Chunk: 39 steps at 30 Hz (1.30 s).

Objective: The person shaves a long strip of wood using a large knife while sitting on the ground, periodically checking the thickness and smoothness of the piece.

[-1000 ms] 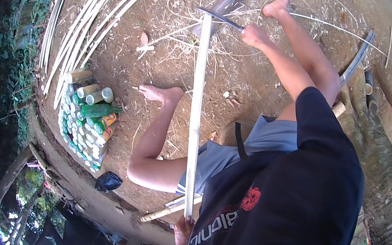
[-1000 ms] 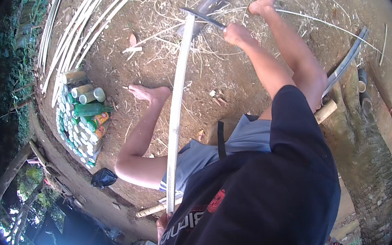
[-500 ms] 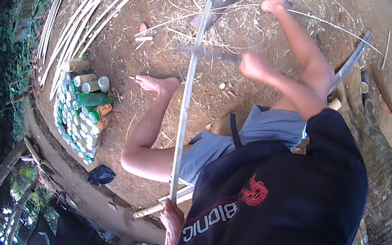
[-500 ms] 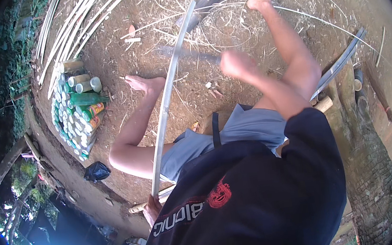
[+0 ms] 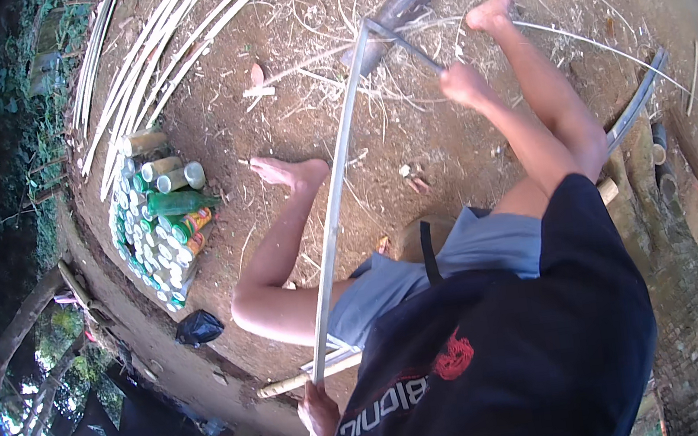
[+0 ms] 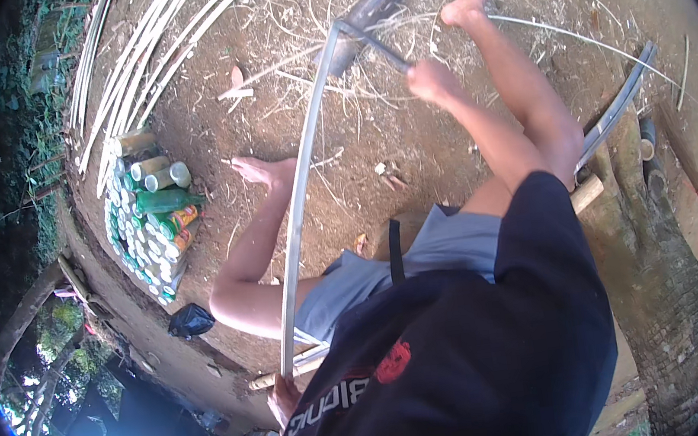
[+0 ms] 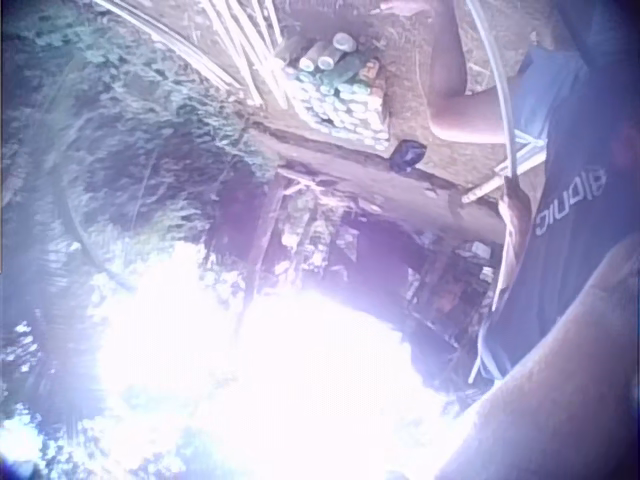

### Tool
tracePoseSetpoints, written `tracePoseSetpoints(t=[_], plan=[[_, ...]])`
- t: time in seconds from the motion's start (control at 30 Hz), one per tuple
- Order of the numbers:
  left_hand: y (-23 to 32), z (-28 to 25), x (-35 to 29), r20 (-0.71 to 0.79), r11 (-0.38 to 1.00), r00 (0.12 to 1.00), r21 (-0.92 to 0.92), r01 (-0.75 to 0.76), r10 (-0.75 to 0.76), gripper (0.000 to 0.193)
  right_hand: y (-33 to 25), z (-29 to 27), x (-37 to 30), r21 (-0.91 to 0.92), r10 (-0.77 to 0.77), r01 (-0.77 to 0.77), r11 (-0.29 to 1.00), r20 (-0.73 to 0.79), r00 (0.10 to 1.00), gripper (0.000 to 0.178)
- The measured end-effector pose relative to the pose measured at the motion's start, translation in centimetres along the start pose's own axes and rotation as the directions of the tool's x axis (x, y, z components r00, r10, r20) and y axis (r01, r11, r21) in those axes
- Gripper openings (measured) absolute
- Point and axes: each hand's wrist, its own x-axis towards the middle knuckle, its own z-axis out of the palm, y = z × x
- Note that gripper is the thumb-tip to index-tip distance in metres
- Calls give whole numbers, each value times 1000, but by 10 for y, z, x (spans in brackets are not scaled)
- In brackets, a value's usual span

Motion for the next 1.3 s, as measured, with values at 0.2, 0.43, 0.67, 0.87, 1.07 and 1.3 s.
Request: tracePoseSetpoints(t=[0.2,0.43,0.67,0.87,1.07,1.3], plan=[[30,-16,9,2,997,1000,-68,22,-21,16,-44,25,-102,76,-357,350,934,274,893,25],[28,-28,9,104,998,994,-55,-19,25,39,-58,37,-161,-158,-655,690,707,221,722,11],[17,-22,3,187,995,982,-101,-3,22,29,-20,37,-122,91,-423,414,906,268,866,18],[21,-38,3,244,992,970,-117,45,-15,26,0,25,-38,90,-61,44,995,200,978,8],[16,-50,-6,227,988,973,-156,-10,45,25,-5,19,-38,8,-215,226,974,346,913,19],[3,-49,-4,255,992,966,-127,-12,45,26,12,26,14,-21,-271,279,960,166,948,24]])
